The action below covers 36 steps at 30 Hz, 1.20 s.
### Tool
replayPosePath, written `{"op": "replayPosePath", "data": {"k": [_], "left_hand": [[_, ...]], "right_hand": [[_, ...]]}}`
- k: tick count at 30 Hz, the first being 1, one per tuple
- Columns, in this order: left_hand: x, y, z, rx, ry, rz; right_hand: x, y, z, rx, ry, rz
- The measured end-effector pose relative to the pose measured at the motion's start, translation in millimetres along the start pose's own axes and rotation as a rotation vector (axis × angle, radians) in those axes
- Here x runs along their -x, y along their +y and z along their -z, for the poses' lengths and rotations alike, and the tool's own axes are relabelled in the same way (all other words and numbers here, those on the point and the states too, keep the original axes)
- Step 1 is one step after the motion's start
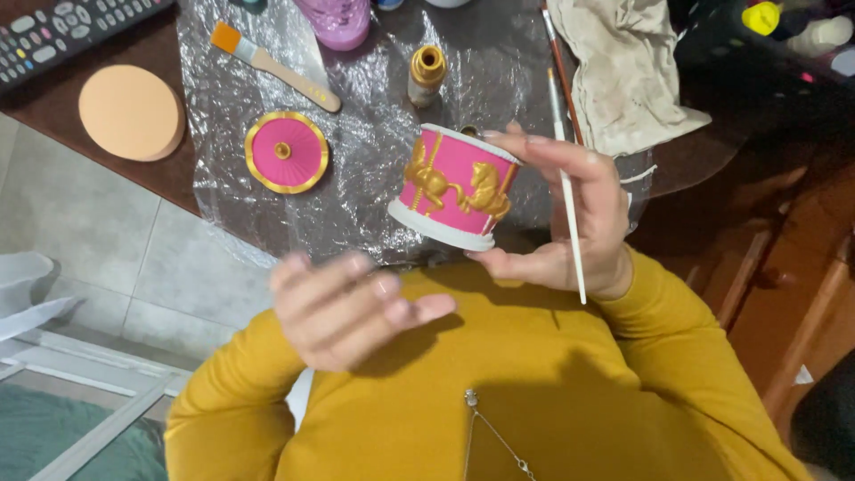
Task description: Painting gold details on a carousel-themed container using a fine paintbrush
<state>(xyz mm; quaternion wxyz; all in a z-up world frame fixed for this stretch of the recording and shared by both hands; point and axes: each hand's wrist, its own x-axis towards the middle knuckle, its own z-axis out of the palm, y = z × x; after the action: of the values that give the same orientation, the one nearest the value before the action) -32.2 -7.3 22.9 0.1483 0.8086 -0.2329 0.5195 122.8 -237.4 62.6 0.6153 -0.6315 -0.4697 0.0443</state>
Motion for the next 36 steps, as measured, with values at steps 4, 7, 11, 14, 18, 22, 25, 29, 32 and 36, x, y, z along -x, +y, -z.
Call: {"op": "replayPosePath", "data": {"k": [4, 7, 11, 14, 18, 22, 25, 29, 32, 36], "left_hand": [[-45, -11, -5, 0.299, -0.403, 0.612], [-54, -15, -18, 0.455, -0.533, 0.68], [-54, -17, -32, 0.447, -0.427, 0.589], [-41, -17, -37, 0.482, -0.325, 0.575], [2, -19, -41, 0.493, -0.152, 0.605], [19, -20, -41, 0.509, -0.068, 0.715], [22, -20, -40, 0.398, -0.188, 0.659], [16, -23, -43, 0.372, -0.212, 0.689], [16, -21, -42, 0.362, -0.243, 0.724], [17, -22, -43, 0.343, -0.25, 0.72]], "right_hand": [[-7, 3, 15, -0.001, -0.202, 0.027], [-12, -6, 19, 0.097, -0.343, 0.018], [-12, -3, 20, 0.186, -0.389, 0.045], [-8, 3, 28, 0.113, -0.398, -0.008], [6, 17, 28, -0.252, 0.264, -0.106], [8, 55, 9, -0.12, 0.361, -0.101], [3, 79, 0, 0.314, 0.226, -0.017], [-11, 83, -10, 0.475, 0.059, -0.012], [-9, 87, -12, 0.473, 0.002, -0.035], [-10, 90, -12, 0.47, -0.06, -0.032]]}}
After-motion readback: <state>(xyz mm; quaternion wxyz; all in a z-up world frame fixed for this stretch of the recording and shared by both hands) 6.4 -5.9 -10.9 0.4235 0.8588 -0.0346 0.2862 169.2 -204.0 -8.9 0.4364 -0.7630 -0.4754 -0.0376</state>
